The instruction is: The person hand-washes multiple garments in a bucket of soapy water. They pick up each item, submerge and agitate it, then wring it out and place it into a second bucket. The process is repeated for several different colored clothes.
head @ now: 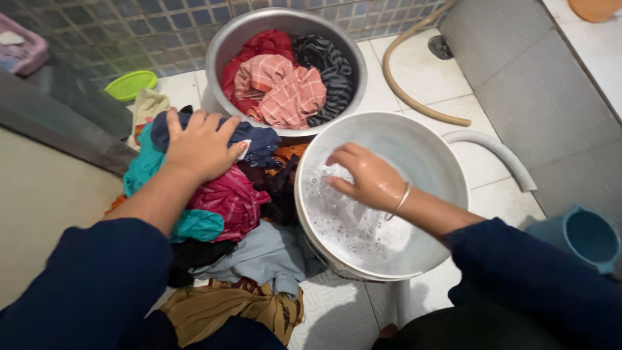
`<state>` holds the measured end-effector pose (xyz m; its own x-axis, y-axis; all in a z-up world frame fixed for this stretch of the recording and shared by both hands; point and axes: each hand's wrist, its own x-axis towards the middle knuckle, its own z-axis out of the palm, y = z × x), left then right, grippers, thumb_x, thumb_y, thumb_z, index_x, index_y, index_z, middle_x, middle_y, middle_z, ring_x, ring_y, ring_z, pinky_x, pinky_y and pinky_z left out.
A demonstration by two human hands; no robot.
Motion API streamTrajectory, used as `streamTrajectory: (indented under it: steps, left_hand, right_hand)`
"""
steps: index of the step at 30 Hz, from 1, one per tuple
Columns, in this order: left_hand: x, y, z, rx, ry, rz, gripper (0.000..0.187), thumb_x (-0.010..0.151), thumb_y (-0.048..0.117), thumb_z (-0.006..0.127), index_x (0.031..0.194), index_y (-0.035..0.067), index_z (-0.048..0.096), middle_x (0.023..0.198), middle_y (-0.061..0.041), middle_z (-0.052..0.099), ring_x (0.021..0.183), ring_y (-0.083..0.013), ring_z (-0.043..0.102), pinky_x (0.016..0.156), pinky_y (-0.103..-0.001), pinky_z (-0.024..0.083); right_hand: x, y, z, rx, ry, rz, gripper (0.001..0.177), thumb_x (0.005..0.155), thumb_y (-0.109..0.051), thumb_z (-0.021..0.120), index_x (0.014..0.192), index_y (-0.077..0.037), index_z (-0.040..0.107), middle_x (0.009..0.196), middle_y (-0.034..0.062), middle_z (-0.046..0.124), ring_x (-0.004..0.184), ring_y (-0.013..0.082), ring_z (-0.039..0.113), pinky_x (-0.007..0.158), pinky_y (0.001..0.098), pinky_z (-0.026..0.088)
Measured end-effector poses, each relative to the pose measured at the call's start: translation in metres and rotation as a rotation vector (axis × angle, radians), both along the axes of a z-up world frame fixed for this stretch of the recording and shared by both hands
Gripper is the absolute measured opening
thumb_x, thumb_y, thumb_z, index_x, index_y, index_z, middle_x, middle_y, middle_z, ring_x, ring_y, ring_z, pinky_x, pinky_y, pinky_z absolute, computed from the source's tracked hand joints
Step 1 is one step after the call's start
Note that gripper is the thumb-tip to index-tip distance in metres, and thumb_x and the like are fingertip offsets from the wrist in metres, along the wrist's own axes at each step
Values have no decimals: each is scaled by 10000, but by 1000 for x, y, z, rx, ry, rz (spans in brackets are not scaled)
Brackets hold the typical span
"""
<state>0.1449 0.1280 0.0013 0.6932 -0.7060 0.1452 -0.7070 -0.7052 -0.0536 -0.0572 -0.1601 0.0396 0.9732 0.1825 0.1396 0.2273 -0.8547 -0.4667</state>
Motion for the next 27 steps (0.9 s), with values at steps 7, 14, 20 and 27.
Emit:
streamTrajectory:
  steps: [7,14,20,27]
  left_hand:
    - [-3,-6,17,-190,-76,-71,575,962,559,601,1370,156,643,1317,-102,628,1323,-267,532,1111,-813,147]
    - [-54,-63,55,-161,224,-63,519,1020,544,509,1003,80,739,1045,-153,706,1039,-381,679,928,-524,533]
    - [-91,-109,51,171,687,116,805,1026,670,324,893,23,784,901,-272,719,879,-437,698,806,-546,540]
    - [-117,-125,37,-20,1176,99,637,996,602,419,1448,158,481,964,-258,777,854,-445,786,811,-506,610]
  right_hand:
    - [-29,-94,-2,-51,101,-429,268,887,-298,759,1031,-71,746,1064,131,744,996,291,718,886,415,564]
    - [-55,-162,-27,-434,91,-785,806,621,-381,947,1239,43,653,1088,301,653,927,423,663,737,449,564]
    - [-53,-196,-52,-86,501,-816,480,739,-308,795,1147,-55,772,1028,211,761,950,343,740,898,408,562]
    - [-95,-255,-65,-72,523,-951,478,736,-269,844,1116,11,768,982,219,772,867,324,762,842,409,578]
